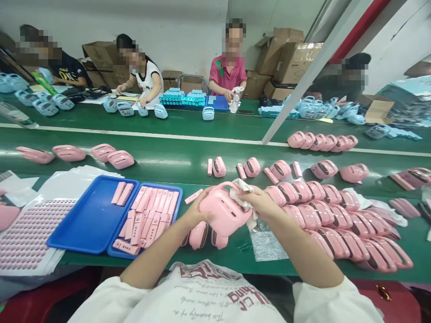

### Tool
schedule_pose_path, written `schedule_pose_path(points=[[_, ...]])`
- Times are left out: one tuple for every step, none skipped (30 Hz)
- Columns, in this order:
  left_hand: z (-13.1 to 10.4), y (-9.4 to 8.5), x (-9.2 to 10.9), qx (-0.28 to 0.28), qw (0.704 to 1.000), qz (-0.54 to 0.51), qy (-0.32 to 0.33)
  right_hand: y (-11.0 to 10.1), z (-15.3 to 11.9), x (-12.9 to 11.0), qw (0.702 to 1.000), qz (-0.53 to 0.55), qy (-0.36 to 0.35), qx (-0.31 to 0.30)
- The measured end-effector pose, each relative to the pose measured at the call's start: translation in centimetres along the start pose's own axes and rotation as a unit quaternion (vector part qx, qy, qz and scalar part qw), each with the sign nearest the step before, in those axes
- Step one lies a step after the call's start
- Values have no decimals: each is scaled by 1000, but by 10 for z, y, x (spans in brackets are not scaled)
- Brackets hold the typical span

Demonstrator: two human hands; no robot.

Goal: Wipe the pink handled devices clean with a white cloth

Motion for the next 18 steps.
schedule_pose_path(points=[[-3, 4, 1, 32, 999, -35, 8, 5, 0, 0, 999, 33, -1, 7], [-7, 6, 1, 64, 995, -79, 5, 7, 0, 1, 998, 59, -3, 20], [-11, 8, -1, 94, 988, -125, -3, 6, 0, 3, 996, 78, -8, 39], [-16, 9, -2, 121, 979, -165, -15, 3, 0, 5, 993, 91, -19, 67], [-20, 10, -3, 143, 969, -201, -26, -1, -1, 9, 989, 96, -38, 103], [-24, 12, -3, 157, 959, -233, -35, -4, -2, 15, 984, 88, -67, 143], [-27, 13, -3, 162, 951, -261, -44, -5, -4, 23, 977, 68, -99, 177], [-29, 15, -3, 162, 943, -286, -54, -3, -6, 32, 970, 42, -131, 200], [-31, 17, -3, 158, 936, -308, -61, 3, -9, 42, 967, 3, -156, 203], [-31, 18, -3, 156, 929, -329, -66, 13, -10, 53, 968, -26, -165, 185], [-30, 20, -5, 158, 922, -347, -67, 24, -11, 63, 971, -48, -171, 158], [-29, 21, -6, 162, 915, -363, -66, 36, -11, 71, 971, -73, -187, 130], [-27, 22, -9, 164, 908, -379, -67, 47, -11, 76, 965, -112, -215, 95], [-26, 23, -12, 162, 903, -392, -69, 56, -9, 78, 955, -152, -245, 71], [-24, 24, -16, 156, 899, -401, -74, 62, -5, 78, 946, -180, -264, 54], [-24, 26, -19, 151, 898, -405, -81, 65, -1, 78, 944, -191, -264, 48], [-23, 27, -22, 149, 899, -403, -89, 65, 4, 80, 951, -180, -246, 54], [-23, 27, -24, 151, 901, -395, -95, 64, 8, 82, 963, -149, -213, 70]])
Point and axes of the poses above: each hand's wrist, its own z-axis towards the middle knuckle, its own y-axis out of the palm, x = y × z, the point moved 3 cm from there along z, towards the middle knuckle, and after that the axes turned 12 degrees about -x, right-handed, at the moved point
